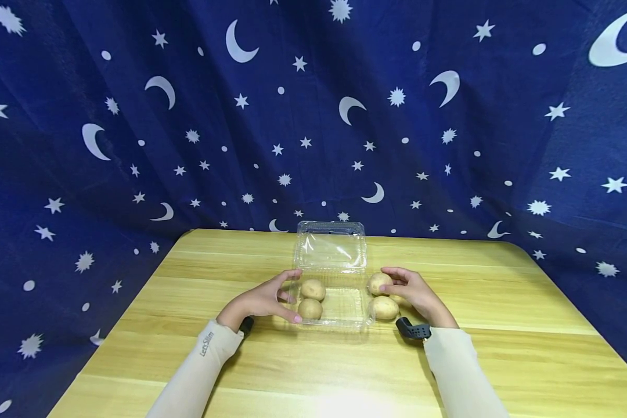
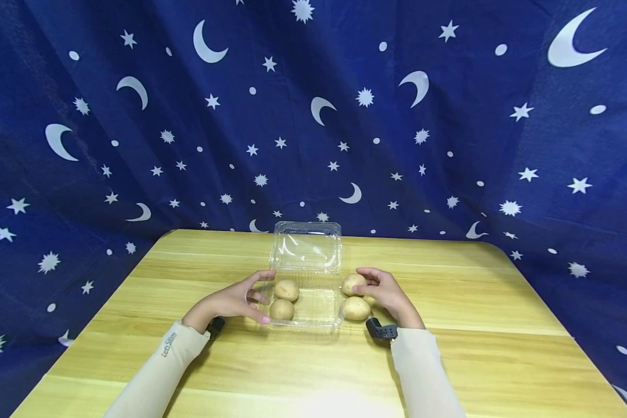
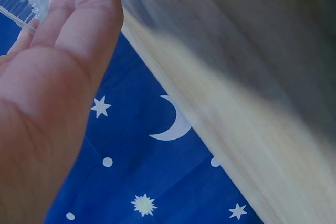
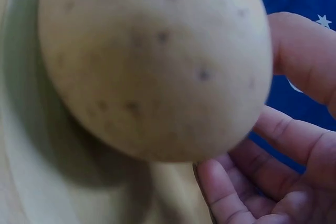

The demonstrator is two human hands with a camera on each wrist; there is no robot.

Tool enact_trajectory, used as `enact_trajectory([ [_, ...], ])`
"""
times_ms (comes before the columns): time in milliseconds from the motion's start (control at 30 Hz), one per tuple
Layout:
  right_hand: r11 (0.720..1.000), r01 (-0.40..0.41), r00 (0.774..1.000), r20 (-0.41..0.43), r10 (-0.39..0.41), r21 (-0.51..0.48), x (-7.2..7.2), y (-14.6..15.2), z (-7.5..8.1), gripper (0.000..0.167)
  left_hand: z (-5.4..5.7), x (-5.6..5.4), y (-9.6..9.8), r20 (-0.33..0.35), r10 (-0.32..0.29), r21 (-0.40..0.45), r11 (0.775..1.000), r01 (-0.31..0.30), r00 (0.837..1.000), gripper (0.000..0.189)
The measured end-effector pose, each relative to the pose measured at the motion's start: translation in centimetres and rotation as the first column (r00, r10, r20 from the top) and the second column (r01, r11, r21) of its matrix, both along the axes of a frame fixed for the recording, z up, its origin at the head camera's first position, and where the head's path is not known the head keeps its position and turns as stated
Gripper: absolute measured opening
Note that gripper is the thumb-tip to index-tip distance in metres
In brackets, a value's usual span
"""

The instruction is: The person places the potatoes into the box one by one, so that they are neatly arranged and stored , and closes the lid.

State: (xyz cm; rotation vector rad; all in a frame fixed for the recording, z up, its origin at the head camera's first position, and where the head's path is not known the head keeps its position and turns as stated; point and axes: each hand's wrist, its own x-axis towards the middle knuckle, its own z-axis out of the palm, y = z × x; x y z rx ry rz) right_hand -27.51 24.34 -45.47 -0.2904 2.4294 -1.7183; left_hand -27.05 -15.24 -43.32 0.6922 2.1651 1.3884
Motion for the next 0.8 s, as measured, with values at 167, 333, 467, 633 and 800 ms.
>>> enact_trajectory([
  [167,1.000,0.004,1.000,0.010,-0.004,0.007,0.00,-0.07,-0.02,0.064,-0.01,0.04,-0.01,0.002,0.000,0.005,1.000,0.000,1.000,0.110],
  [333,1.000,0.006,1.000,0.020,-0.005,-0.016,-0.09,-0.18,-0.10,0.065,0.02,0.02,-0.03,0.003,-0.001,0.008,1.000,0.001,1.000,0.111],
  [467,1.000,0.021,1.000,0.010,-0.021,-0.009,-0.10,-0.26,0.00,0.063,0.03,-0.04,-0.03,0.006,-0.002,0.012,1.000,0.002,1.000,0.111],
  [633,0.999,0.050,0.999,-0.009,-0.050,0.017,0.02,-0.42,0.18,0.061,-0.02,-0.10,-0.06,0.004,-0.004,0.008,1.000,0.004,1.000,0.111],
  [800,0.996,0.082,0.997,-0.013,-0.082,0.024,0.07,-0.52,0.18,0.059,-0.10,-0.13,-0.08,0.005,-0.006,0.005,1.000,0.006,1.000,0.111],
])
